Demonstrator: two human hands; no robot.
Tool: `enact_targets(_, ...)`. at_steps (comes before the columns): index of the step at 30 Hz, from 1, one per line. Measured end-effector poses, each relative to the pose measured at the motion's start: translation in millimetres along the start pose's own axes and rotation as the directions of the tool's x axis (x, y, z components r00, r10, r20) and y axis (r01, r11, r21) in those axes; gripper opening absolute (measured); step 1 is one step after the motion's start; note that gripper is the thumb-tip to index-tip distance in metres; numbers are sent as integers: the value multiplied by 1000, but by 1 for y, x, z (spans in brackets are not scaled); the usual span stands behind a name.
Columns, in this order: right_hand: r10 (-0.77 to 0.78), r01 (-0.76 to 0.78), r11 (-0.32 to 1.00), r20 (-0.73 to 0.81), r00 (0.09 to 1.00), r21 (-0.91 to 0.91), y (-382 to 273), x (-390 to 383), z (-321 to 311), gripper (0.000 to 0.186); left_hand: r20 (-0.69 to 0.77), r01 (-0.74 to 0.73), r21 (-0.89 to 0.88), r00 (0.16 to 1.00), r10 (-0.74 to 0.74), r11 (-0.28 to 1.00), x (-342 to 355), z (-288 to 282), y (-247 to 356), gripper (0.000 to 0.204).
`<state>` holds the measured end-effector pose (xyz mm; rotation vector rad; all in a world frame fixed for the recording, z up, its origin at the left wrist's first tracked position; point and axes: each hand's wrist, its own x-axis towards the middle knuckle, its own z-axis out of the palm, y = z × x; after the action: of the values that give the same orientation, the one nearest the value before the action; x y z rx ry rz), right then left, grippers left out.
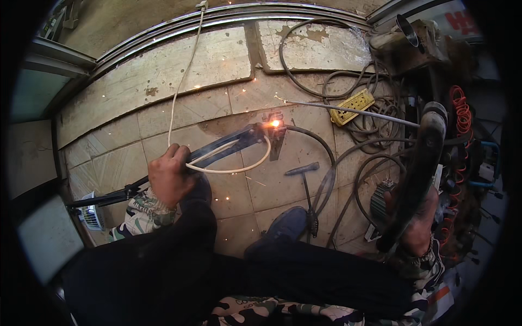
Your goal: The person welds a metal piece using a welding torch and a grounding clamp, then repeatedly strikes the weld with a hammer to remove slag. The person also uses a chipping hammer to clean the weld area.
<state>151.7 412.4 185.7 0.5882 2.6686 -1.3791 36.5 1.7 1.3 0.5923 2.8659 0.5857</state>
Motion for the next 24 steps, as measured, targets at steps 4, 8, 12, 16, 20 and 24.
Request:
enact_targets(4, 107, -102, 989, -43, 993, 110, -4, -1, 6, 17, 13, -23, 30, 1000, 23, 999, 1, 1, 0, 38)
enact_targets(8, 74, -75, 997, 73, 995, 15, -1, 2, -2, 18, 20, -4, 12, 1000, 4, 1000, 0, -3, 1, 37)
enact_targets(12, 106, -106, 994, 79, 991, -1, -7, 0, 3, 22, 27, 12, -3, 1000, -12, 1000, 0, -1, 4, 36)
enact_targets(16, 95, -93, 995, 89, 991, -26, -7, 1, 2, 23, 32, 3, -3, 999, -3, 1000, 2, -3, 5, 35)
enact_targets(20, 108, -105, 994, 107, 988, -38, -9, 2, 1, 25, 18, 4, 13, 1000, -4, 1000, 1, -3, 5, 36)
enact_targets(24, 140, -140, 990, 105, 985, -9, -11, 3, 4, 26, 12, 6, 11, 1000, -7, 1000, 1, -2, 5, 36)
